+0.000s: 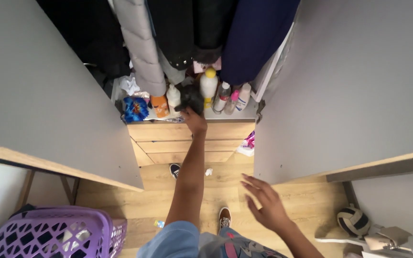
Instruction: Organizing a bedroom by hanging a jacket, clearing the bed of miscellaneous items, brushing pillows, and disposing of trash.
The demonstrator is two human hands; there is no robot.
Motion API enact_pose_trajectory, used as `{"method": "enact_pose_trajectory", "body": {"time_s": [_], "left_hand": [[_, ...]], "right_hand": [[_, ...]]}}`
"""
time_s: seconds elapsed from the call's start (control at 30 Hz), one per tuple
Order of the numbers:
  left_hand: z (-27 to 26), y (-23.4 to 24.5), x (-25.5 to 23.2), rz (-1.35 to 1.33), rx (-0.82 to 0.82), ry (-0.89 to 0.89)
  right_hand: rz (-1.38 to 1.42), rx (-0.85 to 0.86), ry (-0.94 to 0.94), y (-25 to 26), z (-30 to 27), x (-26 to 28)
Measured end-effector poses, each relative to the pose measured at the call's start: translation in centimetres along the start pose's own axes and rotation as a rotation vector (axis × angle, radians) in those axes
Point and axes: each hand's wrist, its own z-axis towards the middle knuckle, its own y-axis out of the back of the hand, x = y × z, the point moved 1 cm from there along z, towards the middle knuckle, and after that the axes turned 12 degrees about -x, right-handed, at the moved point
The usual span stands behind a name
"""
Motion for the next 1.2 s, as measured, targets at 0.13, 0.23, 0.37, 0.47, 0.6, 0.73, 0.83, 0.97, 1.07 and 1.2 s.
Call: {"method": "enact_pose_trajectory", "body": {"time_s": [0.13, 0.23, 0.37, 0.47, 0.6, 0.73, 0.83, 0.97, 1.07, 1.2], "left_hand": [[-0.7, 3.0, -0.7, -0.002, 0.206, 0.104], [-2.7, 5.8, 0.3, -0.053, 0.117, -0.098], [-6.3, 16.6, -3.0, -0.222, 0.040, -0.406], [-7.2, 26.3, -5.9, -0.259, 0.077, -0.691], [-3.5, 37.3, -6.2, -0.133, -0.156, -0.965], [1.5, 42.4, 1.1, 0.055, -0.768, -0.819], [7.7, 41.2, 2.8, -0.041, -0.561, -0.845], [6.9, 32.9, 6.7, -0.282, -0.419, -0.785], [5.9, 31.0, -1.7, -0.593, -0.284, -0.791], [6.0, 27.3, -9.3, -0.425, -0.461, -0.902]], "right_hand": [[-0.263, -0.260, 0.106, 0.3, -5.4, -5.0], [-0.676, -0.484, 0.159, 3.4, -3.0, -5.0], [-0.551, -0.473, 0.090, 2.5, -3.4, -8.3], [-0.410, -0.450, 0.122, -0.3, -3.3, -9.5], [-0.331, -0.455, 0.151, -5.1, -2.6, -10.4], [-0.364, -0.413, 0.353, -8.5, 3.5, -10.3], [-0.362, -0.556, 0.494, -12.0, 9.1, -11.4], [-0.369, -0.532, 0.508, -15.2, 13.2, -12.1], [-0.427, -0.527, 0.502, -17.5, 15.8, -13.1], [-0.446, -0.562, 0.501, -19.7, 18.8, -13.8]]}}
